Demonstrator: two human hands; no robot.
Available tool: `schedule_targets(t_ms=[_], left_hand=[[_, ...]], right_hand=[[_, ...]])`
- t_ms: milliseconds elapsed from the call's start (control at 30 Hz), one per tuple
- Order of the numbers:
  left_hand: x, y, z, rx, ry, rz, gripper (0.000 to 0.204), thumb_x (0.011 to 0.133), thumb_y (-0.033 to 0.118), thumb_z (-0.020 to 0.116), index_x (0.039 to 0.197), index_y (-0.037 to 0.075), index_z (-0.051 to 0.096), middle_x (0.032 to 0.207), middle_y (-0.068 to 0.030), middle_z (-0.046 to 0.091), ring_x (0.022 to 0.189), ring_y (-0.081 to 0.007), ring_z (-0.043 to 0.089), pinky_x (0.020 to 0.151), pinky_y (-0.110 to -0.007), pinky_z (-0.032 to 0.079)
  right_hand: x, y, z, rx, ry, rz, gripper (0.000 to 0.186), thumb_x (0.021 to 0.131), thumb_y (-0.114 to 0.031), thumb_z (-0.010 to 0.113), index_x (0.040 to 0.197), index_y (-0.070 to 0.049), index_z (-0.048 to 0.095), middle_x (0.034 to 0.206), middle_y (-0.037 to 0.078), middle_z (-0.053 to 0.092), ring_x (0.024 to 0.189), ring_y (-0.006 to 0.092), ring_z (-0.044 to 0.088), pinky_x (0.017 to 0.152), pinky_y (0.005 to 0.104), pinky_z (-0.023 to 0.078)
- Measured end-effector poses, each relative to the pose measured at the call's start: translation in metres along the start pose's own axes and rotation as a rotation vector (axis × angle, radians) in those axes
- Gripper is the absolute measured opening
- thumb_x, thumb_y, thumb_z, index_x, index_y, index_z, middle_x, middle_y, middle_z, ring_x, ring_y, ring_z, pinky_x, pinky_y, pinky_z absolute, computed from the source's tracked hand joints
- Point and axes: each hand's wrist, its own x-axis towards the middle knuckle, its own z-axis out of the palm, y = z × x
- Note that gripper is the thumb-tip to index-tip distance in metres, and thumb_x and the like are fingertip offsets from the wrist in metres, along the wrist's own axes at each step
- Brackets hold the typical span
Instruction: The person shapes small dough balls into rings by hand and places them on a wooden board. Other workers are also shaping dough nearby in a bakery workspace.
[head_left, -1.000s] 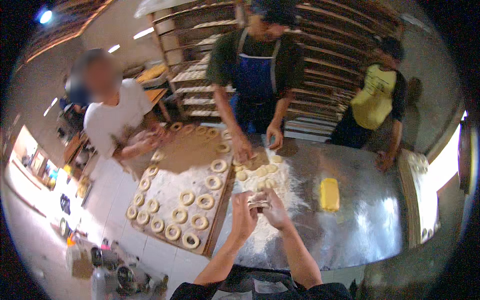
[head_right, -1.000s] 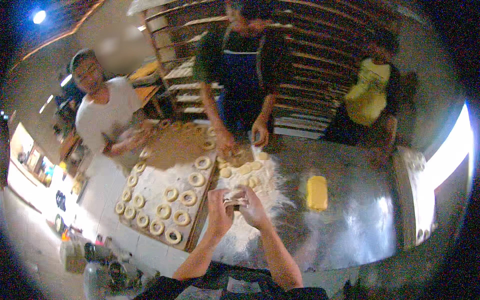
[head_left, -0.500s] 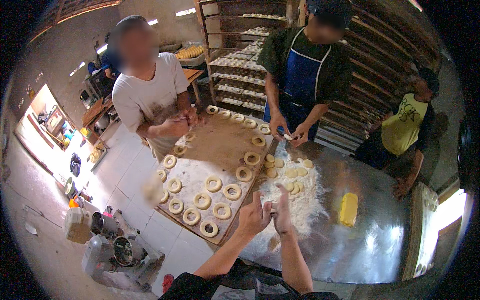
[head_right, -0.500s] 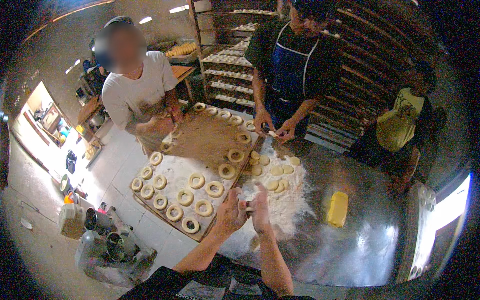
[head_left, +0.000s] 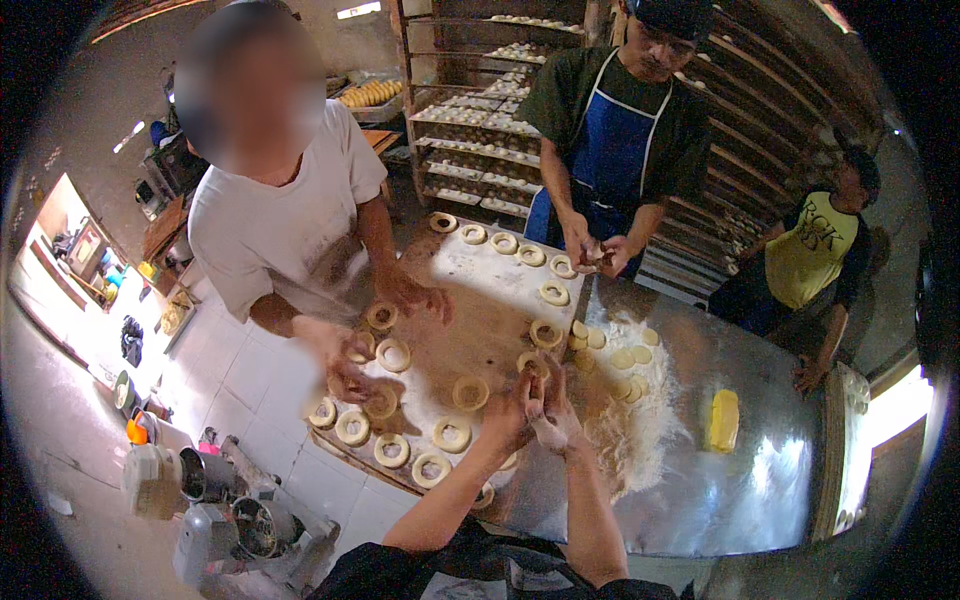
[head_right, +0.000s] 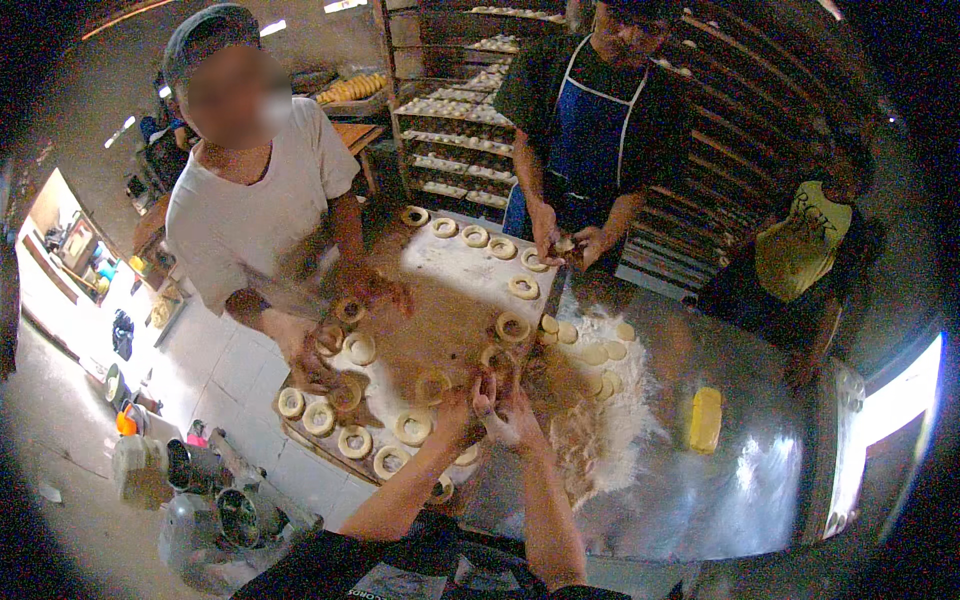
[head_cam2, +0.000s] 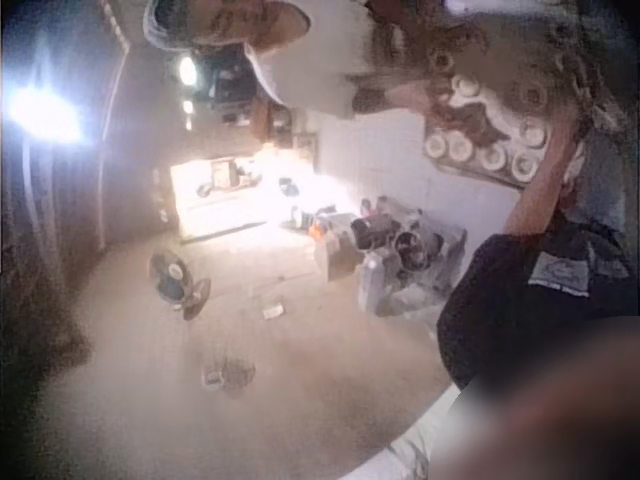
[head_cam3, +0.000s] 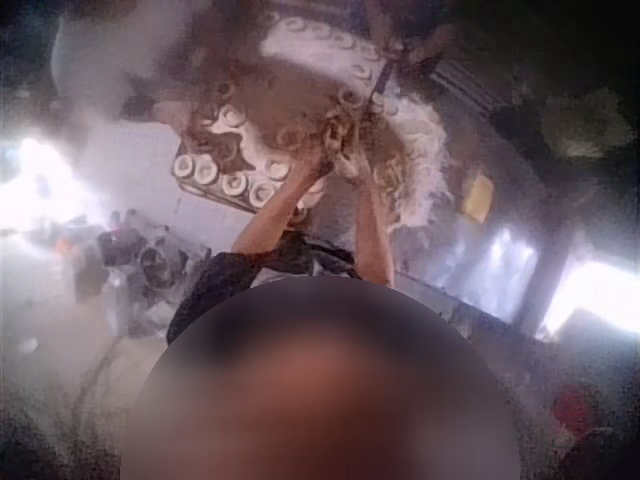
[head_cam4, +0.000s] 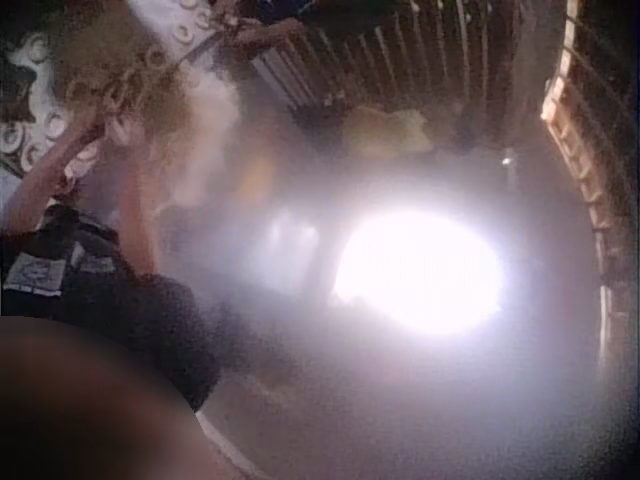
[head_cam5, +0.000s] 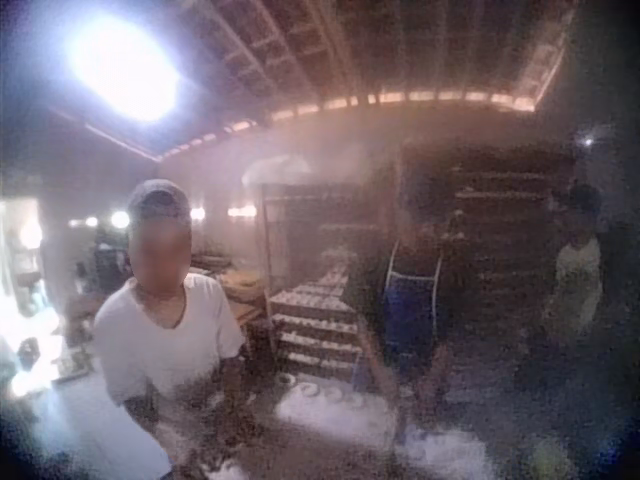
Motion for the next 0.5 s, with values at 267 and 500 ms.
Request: schedule_targets(t_ms=[267,500], left_hand=[[0.009,-0.079,0.016,0.0,-0.314,-0.146,0.034,0.098,0.015,0.049,0.128,-0.003,0.05,0.112,-0.0327,0.062,0.084,-0.0484,0.066,0.066,-0.055,0.053],[0.024,-0.106,-0.009,-0.04,-0.337,-0.145,0.042,0.096,0.016,0.05,0.132,-0.005,0.046,0.133,-0.0315,0.051,0.102,-0.0474,0.063,0.079,-0.054,0.053]], right_hand=[[0.048,0.003,0.039,-0.463,0.093,-0.097,0.06,0.102,-0.053,0.039,0.142,-0.009,0.042,0.134,0.016,0.055,0.12,0.0328,0.056,0.097,0.0452,0.049],[0.062,-0.001,0.072,-0.259,-0.028,0.128,0.057,0.104,-0.044,0.046,0.146,-0.007,0.034,0.141,0.016,0.045,0.131,0.0257,0.044,0.109,0.0383,0.035]])
